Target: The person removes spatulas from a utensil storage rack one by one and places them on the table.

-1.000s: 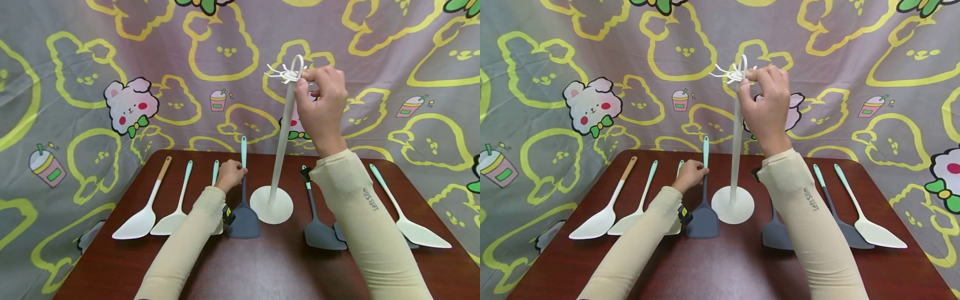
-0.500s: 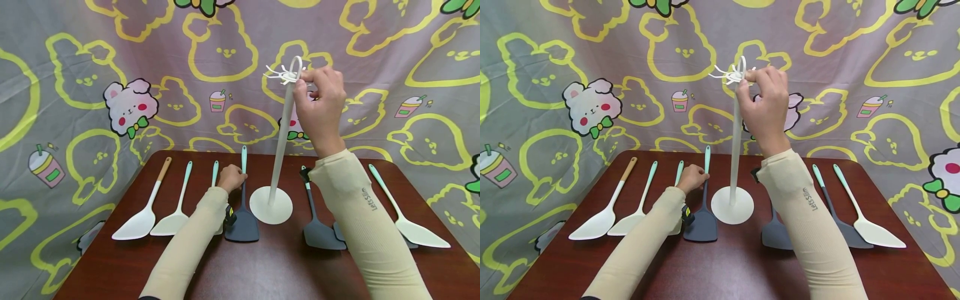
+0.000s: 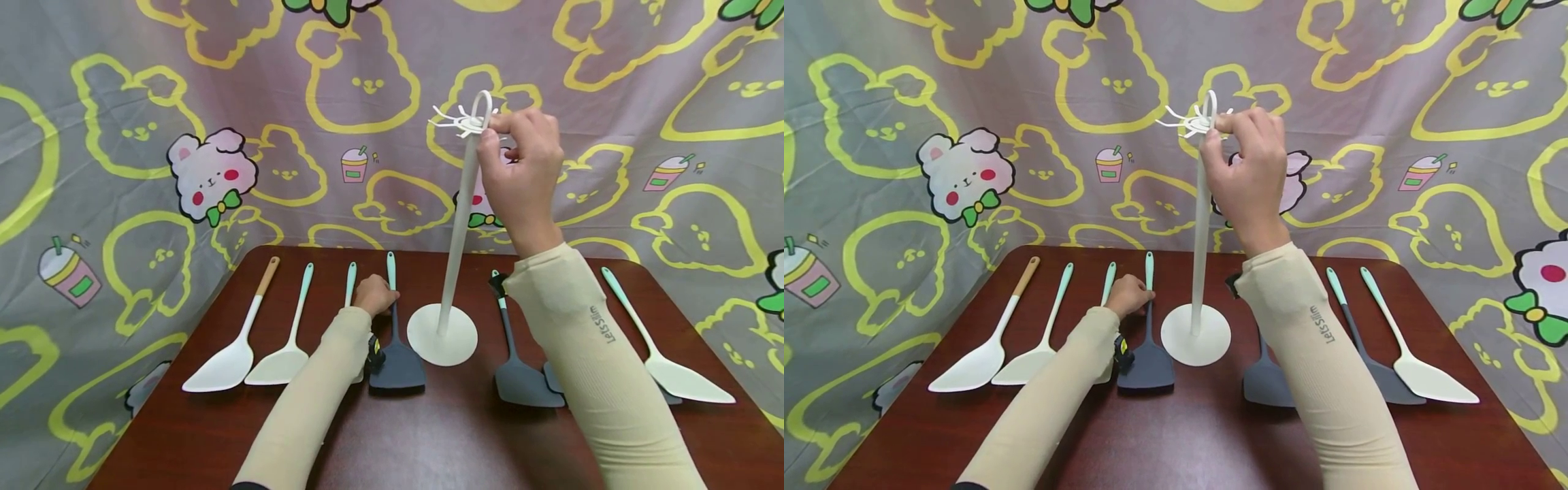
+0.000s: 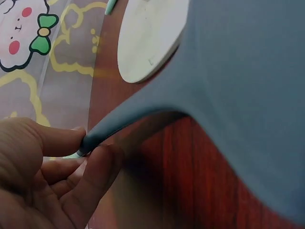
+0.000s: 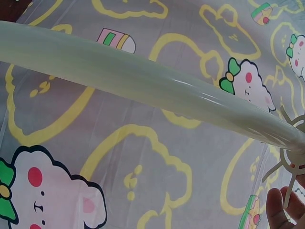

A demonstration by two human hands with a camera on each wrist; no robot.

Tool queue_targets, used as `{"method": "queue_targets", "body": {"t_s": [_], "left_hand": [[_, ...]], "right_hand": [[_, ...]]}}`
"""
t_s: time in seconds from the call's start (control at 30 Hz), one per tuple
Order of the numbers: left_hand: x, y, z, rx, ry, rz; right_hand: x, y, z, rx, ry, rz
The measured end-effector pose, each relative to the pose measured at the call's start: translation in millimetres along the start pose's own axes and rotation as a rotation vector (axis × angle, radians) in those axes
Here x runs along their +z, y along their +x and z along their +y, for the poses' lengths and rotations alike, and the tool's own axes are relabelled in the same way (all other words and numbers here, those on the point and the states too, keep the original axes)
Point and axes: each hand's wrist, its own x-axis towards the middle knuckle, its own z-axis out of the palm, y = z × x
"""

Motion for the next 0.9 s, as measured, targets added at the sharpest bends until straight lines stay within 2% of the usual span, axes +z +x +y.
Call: {"method": "queue_targets", "body": {"t_s": [0.27, 0.9], "left_hand": [[-0.2, 0.3, -4.5, 0.036, -0.007, -0.015], [0.0, 2.5, -6.6, 0.022, 0.008, -0.041]], "right_hand": [[-0.9, 0.0, -1.8, -0.001, -0.003, 0.003], [-1.3, -1.3, -3.0, -0.004, -0.010, -0.012]]}}
